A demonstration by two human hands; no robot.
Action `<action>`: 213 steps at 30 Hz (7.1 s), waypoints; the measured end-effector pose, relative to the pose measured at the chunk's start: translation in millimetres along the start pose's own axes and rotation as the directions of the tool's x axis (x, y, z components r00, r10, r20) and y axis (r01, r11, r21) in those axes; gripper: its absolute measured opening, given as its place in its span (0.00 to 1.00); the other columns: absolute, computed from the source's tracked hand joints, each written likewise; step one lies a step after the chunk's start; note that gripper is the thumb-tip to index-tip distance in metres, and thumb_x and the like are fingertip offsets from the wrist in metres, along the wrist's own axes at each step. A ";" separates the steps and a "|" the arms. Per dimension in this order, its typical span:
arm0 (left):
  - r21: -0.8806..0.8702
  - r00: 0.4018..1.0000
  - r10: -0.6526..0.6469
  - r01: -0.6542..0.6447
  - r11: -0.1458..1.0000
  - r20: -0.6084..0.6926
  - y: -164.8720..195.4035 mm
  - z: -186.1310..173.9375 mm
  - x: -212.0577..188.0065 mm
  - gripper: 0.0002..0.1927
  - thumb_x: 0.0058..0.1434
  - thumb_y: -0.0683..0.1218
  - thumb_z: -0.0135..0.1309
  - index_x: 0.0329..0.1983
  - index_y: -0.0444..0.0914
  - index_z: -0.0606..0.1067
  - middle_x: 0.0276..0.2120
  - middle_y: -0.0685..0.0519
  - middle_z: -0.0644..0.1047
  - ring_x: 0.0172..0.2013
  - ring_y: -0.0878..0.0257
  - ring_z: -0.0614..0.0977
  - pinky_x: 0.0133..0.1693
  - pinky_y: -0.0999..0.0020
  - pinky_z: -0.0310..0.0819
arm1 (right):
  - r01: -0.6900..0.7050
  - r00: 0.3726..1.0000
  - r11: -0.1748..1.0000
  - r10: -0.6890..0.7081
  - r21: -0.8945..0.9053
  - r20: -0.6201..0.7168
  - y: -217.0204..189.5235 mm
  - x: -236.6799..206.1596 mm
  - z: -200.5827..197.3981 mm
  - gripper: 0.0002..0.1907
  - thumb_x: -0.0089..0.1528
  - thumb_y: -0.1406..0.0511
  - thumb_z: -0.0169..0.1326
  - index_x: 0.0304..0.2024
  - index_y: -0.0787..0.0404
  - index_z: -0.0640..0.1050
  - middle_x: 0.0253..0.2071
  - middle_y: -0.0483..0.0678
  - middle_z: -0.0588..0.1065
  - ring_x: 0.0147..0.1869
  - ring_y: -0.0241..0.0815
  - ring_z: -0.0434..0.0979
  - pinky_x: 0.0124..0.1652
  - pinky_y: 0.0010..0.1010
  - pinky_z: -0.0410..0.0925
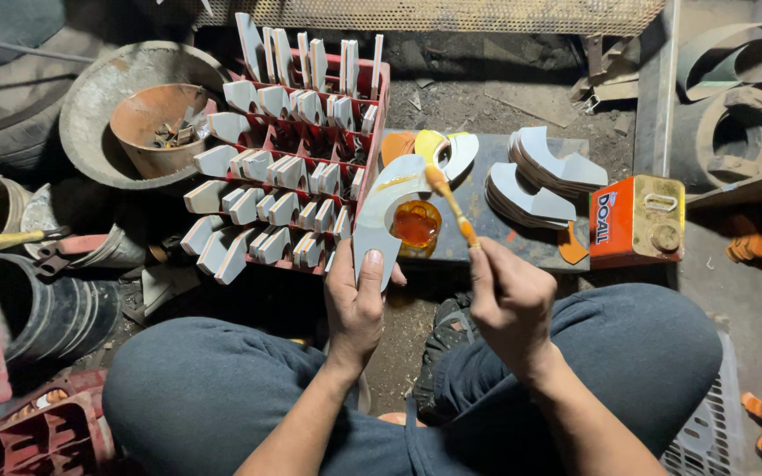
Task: The person sits on the floor and repeatedly picks up gray shoe sole parts from a red crate. They use a brush to apply an orange liquid to the surface of each part, then place the coated part onto a stack on the floor. This process is repeated for multiple parts throughout the clip.
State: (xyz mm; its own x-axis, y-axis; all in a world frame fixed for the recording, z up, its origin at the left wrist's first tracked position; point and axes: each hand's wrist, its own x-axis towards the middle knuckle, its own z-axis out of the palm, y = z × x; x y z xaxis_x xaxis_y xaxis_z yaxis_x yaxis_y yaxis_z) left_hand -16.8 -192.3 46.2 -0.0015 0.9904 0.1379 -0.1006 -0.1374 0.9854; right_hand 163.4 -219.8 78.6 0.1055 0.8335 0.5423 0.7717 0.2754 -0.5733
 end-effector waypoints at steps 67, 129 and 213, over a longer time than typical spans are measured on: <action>0.128 0.998 0.066 -0.066 0.989 0.007 6.5 21.4 -17.9 0.14 0.73 0.48 0.41 0.38 0.34 0.71 0.25 0.52 0.77 0.29 0.64 0.78 0.36 0.68 0.73 | 0.089 0.995 0.995 -0.087 0.038 -0.053 17.2 -3.6 -11.3 0.07 0.67 0.71 0.54 0.45 0.69 0.80 0.31 0.57 0.78 0.30 0.48 0.81 0.32 0.33 0.70; 0.522 0.898 0.227 -0.409 0.749 0.377 50.9 -12.5 66.5 0.33 0.52 0.31 0.47 0.63 0.28 0.58 0.53 0.35 0.65 0.55 0.35 0.73 0.55 0.47 0.68 | 0.102 0.989 0.989 -0.112 0.108 0.095 12.8 25.1 -25.5 0.06 0.64 0.72 0.56 0.43 0.69 0.80 0.30 0.55 0.78 0.30 0.44 0.81 0.32 0.30 0.70; 0.478 0.752 0.175 -0.562 0.675 0.636 66.6 -34.2 46.1 0.34 0.50 0.37 0.56 0.63 0.32 0.65 0.50 0.41 0.70 0.52 0.43 0.68 0.57 0.52 0.60 | -0.219 0.968 0.962 0.194 0.160 0.162 55.8 23.8 -69.3 0.08 0.64 0.72 0.57 0.44 0.69 0.82 0.30 0.47 0.81 0.31 0.30 0.76 0.32 0.20 0.67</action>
State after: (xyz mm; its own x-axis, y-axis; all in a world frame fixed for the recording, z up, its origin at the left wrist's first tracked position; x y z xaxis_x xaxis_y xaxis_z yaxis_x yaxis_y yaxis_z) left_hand -57.6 -155.4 114.7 0.6139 0.7124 0.3399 0.4084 -0.6552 0.6356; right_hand 252.5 -217.8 102.1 0.1498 0.9375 0.3141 0.6189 0.1589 -0.7692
